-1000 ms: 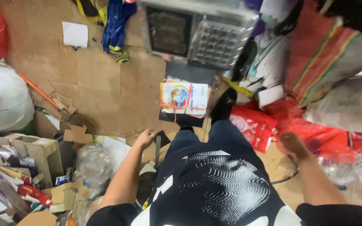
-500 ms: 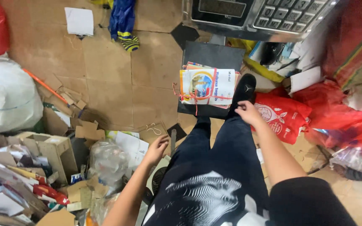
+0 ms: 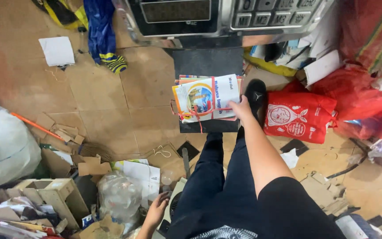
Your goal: Weighing different bags of recycling on a digital scale and recording the weight in a notebook.
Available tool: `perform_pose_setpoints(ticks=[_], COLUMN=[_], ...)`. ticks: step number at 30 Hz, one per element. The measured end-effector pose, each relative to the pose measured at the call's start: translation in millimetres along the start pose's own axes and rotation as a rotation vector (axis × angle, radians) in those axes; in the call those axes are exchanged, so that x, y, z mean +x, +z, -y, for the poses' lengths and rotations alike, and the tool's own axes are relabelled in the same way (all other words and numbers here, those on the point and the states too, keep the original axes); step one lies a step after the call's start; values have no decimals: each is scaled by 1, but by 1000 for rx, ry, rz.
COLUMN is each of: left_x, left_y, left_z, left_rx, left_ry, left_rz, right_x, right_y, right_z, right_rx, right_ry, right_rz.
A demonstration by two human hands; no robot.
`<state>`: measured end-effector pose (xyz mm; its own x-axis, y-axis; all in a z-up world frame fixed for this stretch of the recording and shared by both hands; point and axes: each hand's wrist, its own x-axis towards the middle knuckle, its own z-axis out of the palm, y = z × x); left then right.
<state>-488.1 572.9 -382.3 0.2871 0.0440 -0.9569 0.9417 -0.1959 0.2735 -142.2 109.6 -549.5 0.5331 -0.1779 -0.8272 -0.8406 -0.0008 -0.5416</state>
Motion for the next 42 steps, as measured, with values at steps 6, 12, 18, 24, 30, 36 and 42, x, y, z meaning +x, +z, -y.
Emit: perform_pose_setpoints(ticks=[6, 12, 18, 24, 30, 36, 42], left_x=[3, -1, 20, -2, -26, -56, -128], left_y=[41, 76, 58, 28, 43, 89, 104], left_z=[-66, -126, -92, -169, -280, -378, -472], left_rx=[19, 11, 36, 55, -84, -131, -524], left_ry=[-1, 136, 182, 35, 184, 339, 625], left_rz=[-18, 32, 38, -41, -2, 369, 444], right_x=[-40, -58, -118, -243, -352, -402, -406], right_y=[6, 25, 43, 3, -66, -121, -178], right_z=[31, 0, 29, 149, 221, 252, 291], right_rx=[233, 185, -155, -527, -544, -255, 414], right_ry=[84, -21, -429, -489, -828, -861, -671], right_rz=[24, 120, 209, 21, 150, 81, 134])
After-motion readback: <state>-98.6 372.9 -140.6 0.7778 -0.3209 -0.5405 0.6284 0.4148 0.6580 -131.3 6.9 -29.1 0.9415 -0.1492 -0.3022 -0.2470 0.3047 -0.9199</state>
